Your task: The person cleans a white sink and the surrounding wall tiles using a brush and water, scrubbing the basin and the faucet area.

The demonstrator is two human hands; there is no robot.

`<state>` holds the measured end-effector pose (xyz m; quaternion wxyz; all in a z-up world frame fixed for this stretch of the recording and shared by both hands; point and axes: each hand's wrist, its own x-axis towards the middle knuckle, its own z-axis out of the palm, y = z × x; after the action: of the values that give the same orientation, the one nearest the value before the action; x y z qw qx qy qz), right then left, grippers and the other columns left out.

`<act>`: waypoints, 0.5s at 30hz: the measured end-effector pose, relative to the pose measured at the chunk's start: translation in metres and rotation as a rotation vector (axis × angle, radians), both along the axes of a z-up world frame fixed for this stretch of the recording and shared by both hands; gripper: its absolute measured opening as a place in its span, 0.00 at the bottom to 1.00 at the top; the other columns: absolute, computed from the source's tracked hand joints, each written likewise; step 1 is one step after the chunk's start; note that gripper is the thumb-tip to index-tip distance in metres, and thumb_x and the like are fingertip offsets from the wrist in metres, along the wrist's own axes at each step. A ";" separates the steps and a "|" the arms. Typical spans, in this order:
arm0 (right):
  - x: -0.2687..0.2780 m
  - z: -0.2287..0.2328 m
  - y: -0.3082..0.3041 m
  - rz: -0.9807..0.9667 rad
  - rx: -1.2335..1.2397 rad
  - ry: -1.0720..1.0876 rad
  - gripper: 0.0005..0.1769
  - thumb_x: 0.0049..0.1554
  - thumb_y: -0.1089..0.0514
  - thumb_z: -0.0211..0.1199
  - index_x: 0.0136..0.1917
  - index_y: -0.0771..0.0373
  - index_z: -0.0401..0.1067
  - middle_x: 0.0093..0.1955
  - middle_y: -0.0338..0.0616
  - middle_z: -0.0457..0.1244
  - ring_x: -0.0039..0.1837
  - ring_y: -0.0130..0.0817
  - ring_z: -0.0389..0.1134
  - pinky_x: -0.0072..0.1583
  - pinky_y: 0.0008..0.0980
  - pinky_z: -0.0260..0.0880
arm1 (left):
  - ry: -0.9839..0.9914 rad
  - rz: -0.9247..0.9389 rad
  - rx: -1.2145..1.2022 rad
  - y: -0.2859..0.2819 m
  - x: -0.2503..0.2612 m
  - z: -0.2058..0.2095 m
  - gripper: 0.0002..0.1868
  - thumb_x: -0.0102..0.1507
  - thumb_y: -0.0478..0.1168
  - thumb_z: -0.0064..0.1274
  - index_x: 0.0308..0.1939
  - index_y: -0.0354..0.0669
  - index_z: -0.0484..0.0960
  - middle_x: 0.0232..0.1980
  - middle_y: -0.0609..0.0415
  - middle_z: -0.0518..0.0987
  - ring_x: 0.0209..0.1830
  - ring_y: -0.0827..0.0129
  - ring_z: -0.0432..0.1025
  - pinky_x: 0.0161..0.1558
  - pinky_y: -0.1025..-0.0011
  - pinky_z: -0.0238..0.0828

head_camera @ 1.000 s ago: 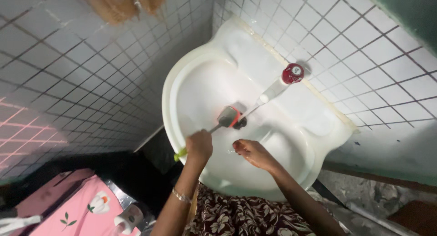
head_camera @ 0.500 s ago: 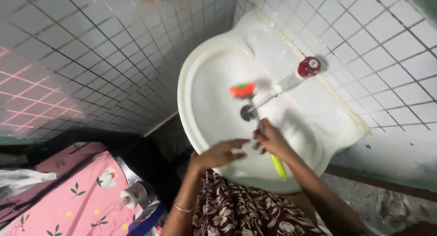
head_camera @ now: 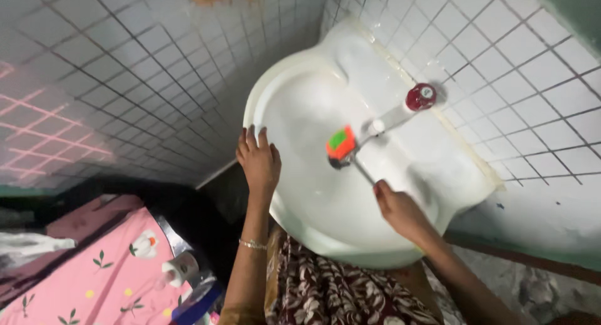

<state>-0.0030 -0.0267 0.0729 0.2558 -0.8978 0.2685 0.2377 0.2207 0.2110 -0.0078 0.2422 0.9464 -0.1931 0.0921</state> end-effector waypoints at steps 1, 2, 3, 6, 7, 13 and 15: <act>-0.007 0.013 -0.001 0.013 -0.013 -0.187 0.17 0.68 0.50 0.47 0.63 0.63 0.63 0.27 0.54 0.63 0.30 0.51 0.67 0.36 0.48 0.63 | 0.004 0.021 0.015 0.003 0.000 -0.005 0.27 0.64 0.38 0.53 0.67 0.39 0.71 0.74 0.37 0.62 0.77 0.41 0.52 0.68 0.35 0.50; -0.016 0.026 -0.005 0.017 -0.028 -0.377 0.16 0.67 0.51 0.48 0.60 0.64 0.65 0.27 0.52 0.63 0.30 0.49 0.66 0.35 0.47 0.63 | 0.004 0.034 0.029 0.001 0.004 -0.009 0.26 0.65 0.39 0.52 0.68 0.38 0.71 0.76 0.38 0.61 0.77 0.41 0.51 0.69 0.35 0.50; -0.020 0.033 -0.008 0.018 -0.046 -0.568 0.16 0.66 0.51 0.50 0.58 0.65 0.66 0.28 0.50 0.64 0.30 0.48 0.66 0.35 0.47 0.63 | 0.004 0.047 0.043 -0.001 0.006 -0.012 0.26 0.66 0.39 0.51 0.68 0.38 0.70 0.77 0.38 0.60 0.78 0.42 0.50 0.70 0.35 0.49; -0.016 0.024 -0.006 -0.026 0.096 -0.849 0.17 0.68 0.50 0.44 0.62 0.63 0.64 0.30 0.44 0.64 0.28 0.38 0.66 0.31 0.39 0.67 | -0.041 0.084 0.138 -0.004 0.009 -0.019 0.27 0.67 0.42 0.50 0.70 0.37 0.69 0.78 0.38 0.58 0.80 0.43 0.49 0.70 0.35 0.48; -0.011 0.011 -0.007 0.021 0.088 -0.627 0.17 0.67 0.50 0.44 0.63 0.61 0.64 0.28 0.45 0.64 0.28 0.39 0.66 0.32 0.41 0.66 | -0.071 0.064 0.161 -0.004 0.008 -0.021 0.28 0.67 0.42 0.50 0.70 0.38 0.68 0.78 0.38 0.58 0.80 0.44 0.49 0.70 0.34 0.47; 0.011 -0.044 -0.008 0.190 0.098 0.013 0.17 0.68 0.50 0.44 0.66 0.53 0.64 0.28 0.50 0.62 0.29 0.43 0.63 0.36 0.46 0.63 | -0.076 0.048 0.070 -0.008 0.022 -0.027 0.28 0.68 0.42 0.49 0.71 0.35 0.67 0.78 0.35 0.57 0.79 0.40 0.48 0.71 0.33 0.43; -0.003 -0.025 0.004 0.181 -0.024 0.019 0.20 0.69 0.46 0.44 0.70 0.50 0.62 0.28 0.50 0.64 0.29 0.44 0.65 0.38 0.45 0.65 | -0.056 0.041 0.056 -0.002 0.011 -0.027 0.27 0.68 0.41 0.49 0.69 0.34 0.67 0.78 0.35 0.57 0.80 0.40 0.48 0.71 0.33 0.44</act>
<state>-0.0062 -0.0224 0.0480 0.2200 -0.9191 0.1912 0.2650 0.2316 0.2093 -0.0350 0.2083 0.9535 -0.1828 0.1182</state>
